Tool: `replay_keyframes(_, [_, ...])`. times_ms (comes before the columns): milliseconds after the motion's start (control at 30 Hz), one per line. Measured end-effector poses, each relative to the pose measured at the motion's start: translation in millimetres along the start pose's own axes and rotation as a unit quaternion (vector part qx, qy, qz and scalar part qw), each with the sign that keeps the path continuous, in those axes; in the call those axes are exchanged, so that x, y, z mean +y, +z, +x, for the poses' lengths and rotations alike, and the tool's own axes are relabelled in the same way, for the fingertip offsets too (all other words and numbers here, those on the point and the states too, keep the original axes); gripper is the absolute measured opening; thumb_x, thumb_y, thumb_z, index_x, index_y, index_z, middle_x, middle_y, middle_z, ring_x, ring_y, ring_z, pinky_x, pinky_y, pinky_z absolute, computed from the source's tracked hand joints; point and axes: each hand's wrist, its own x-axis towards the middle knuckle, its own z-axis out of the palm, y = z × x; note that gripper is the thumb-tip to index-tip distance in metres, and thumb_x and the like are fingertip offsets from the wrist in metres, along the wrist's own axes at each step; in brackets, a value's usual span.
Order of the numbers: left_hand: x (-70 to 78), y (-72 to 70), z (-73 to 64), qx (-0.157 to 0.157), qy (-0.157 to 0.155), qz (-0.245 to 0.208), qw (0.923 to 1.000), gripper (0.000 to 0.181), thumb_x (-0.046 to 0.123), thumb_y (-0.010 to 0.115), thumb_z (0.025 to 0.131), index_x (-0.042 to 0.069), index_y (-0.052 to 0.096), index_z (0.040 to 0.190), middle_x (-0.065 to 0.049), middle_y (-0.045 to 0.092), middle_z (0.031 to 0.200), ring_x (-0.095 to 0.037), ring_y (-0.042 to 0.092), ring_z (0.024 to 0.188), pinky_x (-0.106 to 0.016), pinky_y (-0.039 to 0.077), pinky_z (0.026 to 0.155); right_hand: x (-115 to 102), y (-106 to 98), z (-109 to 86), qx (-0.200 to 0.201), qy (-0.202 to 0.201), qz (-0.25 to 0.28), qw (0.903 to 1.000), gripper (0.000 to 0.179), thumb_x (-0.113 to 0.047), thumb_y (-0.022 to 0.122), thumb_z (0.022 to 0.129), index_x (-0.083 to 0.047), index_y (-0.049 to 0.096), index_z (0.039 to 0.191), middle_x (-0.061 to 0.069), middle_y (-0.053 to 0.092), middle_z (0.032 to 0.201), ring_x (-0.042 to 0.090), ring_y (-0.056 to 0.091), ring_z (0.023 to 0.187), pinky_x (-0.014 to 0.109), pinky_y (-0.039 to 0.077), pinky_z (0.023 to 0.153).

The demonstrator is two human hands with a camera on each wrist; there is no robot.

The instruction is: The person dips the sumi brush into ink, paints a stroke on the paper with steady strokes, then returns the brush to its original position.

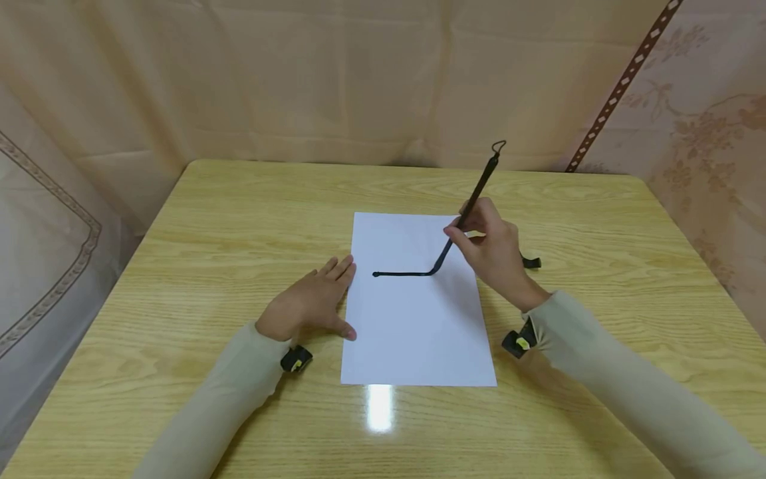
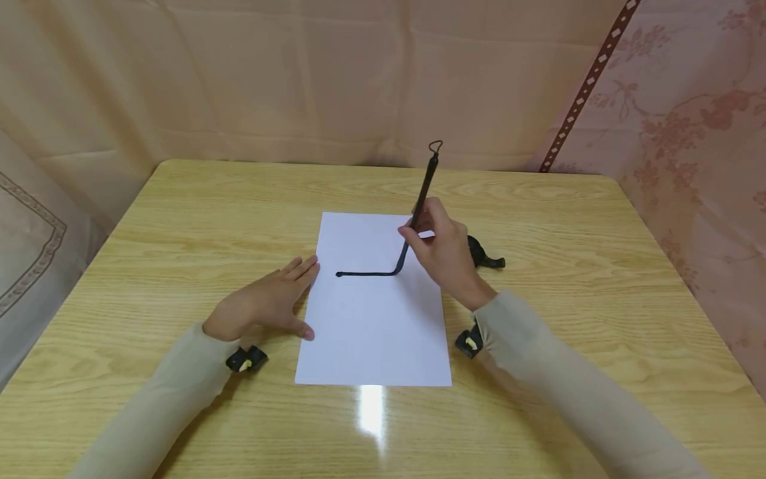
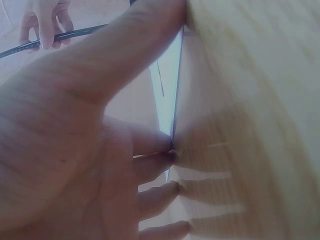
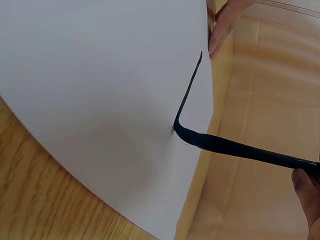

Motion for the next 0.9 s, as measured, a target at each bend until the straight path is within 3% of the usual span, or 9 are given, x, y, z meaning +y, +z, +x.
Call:
replay_keyframes(367, [-3.9, -0.2, -1.9, 0.000, -0.002, 0.000, 1.0000, 0.119, 0.052, 0.077, 0.073, 0.000, 0.005, 0.152, -0.012, -0.003, 0.161, -0.034, -0.003, 0.148, -0.054, 0.015, 0.117, 0.9, -1.6, 1.4, -0.001, -0.019, -0.011, 0.9998, 0.028, -0.001, 0.071, 0.083, 0.007, 0.051, 0.101, 0.015, 0.069, 0.088, 0.026, 0.070, 0.077, 0.006, 0.049, 0.062])
replay_keyframes(700, [-5.9, 2.3, -2.6, 0.002, 0.007, -0.006, 1.0000, 0.118, 0.052, 0.076, 0.073, 0.001, 0.005, 0.152, -0.012, -0.003, 0.161, -0.035, -0.002, 0.148, -0.055, 0.015, 0.116, 3.8, -4.1, -2.0, 0.000, -0.013, -0.025, 0.9996, 0.027, -0.001, 0.071, 0.083, 0.006, 0.051, 0.100, 0.015, 0.069, 0.087, 0.025, 0.070, 0.077, 0.005, 0.048, 0.061])
replay_keyframes(900, [-3.6, 1.7, -1.5, -0.001, 0.005, -0.010, 0.9999, 0.118, 0.051, 0.076, 0.074, 0.002, 0.004, 0.152, -0.010, -0.004, 0.161, -0.034, -0.003, 0.148, -0.055, 0.014, 0.117, 4.9, -7.4, -3.6, 0.006, -0.010, -0.034, 0.9993, 0.027, -0.002, 0.071, 0.083, 0.005, 0.052, 0.100, 0.013, 0.070, 0.086, 0.016, 0.068, 0.075, 0.007, 0.048, 0.059])
